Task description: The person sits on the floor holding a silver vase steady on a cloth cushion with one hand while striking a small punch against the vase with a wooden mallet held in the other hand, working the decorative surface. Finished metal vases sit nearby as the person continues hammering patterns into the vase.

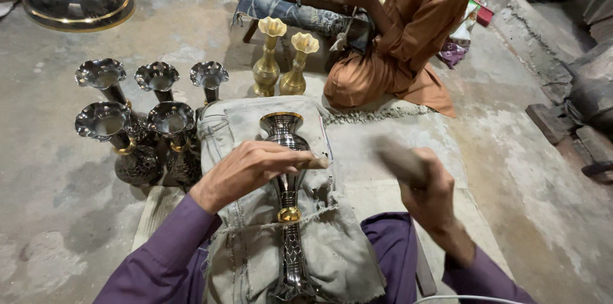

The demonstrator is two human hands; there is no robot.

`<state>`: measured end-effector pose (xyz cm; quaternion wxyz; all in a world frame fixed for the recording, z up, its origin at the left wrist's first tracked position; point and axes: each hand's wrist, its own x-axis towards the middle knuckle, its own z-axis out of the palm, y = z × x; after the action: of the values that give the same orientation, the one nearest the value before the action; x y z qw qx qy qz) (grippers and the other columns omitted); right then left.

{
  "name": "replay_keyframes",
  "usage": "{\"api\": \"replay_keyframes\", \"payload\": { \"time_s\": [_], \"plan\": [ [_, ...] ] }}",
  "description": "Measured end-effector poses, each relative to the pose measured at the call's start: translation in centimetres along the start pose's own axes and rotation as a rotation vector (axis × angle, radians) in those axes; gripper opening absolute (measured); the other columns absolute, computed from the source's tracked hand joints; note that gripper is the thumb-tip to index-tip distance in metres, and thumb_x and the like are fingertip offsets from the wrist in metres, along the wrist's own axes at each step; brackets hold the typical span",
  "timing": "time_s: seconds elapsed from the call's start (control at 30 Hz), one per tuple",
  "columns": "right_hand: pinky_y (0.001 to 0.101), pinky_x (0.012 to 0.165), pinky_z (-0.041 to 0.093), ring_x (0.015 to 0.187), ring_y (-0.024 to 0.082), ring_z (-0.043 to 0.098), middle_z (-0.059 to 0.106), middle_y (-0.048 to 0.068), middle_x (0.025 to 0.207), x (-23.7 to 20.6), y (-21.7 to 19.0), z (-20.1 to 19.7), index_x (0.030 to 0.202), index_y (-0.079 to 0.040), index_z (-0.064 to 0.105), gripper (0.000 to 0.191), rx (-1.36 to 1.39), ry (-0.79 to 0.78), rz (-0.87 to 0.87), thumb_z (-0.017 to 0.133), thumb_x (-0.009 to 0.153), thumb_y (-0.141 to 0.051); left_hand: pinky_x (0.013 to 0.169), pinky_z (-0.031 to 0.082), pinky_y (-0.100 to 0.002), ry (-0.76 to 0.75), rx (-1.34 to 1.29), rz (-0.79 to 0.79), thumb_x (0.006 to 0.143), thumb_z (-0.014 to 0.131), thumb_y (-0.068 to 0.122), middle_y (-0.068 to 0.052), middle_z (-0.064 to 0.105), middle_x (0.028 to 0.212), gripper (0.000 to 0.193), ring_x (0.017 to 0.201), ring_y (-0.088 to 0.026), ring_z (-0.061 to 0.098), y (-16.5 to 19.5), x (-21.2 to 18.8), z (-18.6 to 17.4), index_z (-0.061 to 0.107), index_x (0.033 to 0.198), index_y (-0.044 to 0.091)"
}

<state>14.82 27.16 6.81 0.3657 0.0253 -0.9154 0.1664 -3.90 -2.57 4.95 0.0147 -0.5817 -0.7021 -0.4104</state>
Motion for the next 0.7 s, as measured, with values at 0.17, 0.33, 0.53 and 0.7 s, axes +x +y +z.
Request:
{"api": "replay_keyframes", "payload": {
  "time_s": [0.17, 0.33, 0.53, 0.7],
  "plan": [
    [0.0411, 0.072, 0.056, 0.087, 0.032, 0.071, 0.069, 0.012, 0.101, 1.2, 0.1, -0.4, 0.114, -0.012, 0.060, 0.041, -0.093, 0.005, -0.187, 0.066, 0.076, 0.002, 0.070, 0.060, -0.037, 0.037, 0.089, 0.087, 0.090, 0.070, 0.021, -0.004, 0.079, 0.101, 0.030, 0.078, -0.020, 0.074, -1.3, -0.1, 1.5, 0.074, 0.119, 0.020],
    [0.0403, 0.063, 0.055, 0.078, 0.030, 0.072, 0.074, 0.010, 0.099, 1.7, 0.4, 0.3, 0.113, -0.015, 0.066, 0.031, -0.336, -0.043, -0.148, 0.070, 0.084, -0.003, 0.072, 0.062, -0.033, 0.047, 0.088, 0.000, 0.095, 0.070, 0.022, -0.003, 0.079, 0.100, 0.024, 0.076, -0.016, 0.075, -1.4, -0.6, 2.0, 0.074, 0.118, 0.021],
    [0.0435, 0.060, 0.056, 0.067, 0.029, 0.071, 0.074, 0.007, 0.089, 4.4, 0.1, -0.8, 0.119, -0.019, 0.069, 0.028, -0.438, -0.313, -0.064, 0.072, 0.092, -0.012, 0.075, 0.062, -0.034, 0.301, -0.005, -0.003, 0.092, 0.072, 0.018, -0.008, 0.079, 0.108, 0.038, 0.089, -0.020, 0.078, -0.4, -1.8, 2.1, 0.069, 0.130, 0.012],
    [0.0433, 0.076, 0.059, 0.094, 0.031, 0.072, 0.070, 0.014, 0.108, 7.5, -1.9, -2.0, 0.128, -0.009, 0.060, 0.046, -0.002, -0.225, -0.083, 0.069, 0.083, -0.005, 0.077, 0.065, -0.032, 0.453, -0.142, -0.087, 0.094, 0.073, 0.015, -0.013, 0.078, 0.113, 0.041, 0.095, -0.020, 0.079, -0.5, -2.5, 3.7, 0.065, 0.134, 0.011]
  ]
}}
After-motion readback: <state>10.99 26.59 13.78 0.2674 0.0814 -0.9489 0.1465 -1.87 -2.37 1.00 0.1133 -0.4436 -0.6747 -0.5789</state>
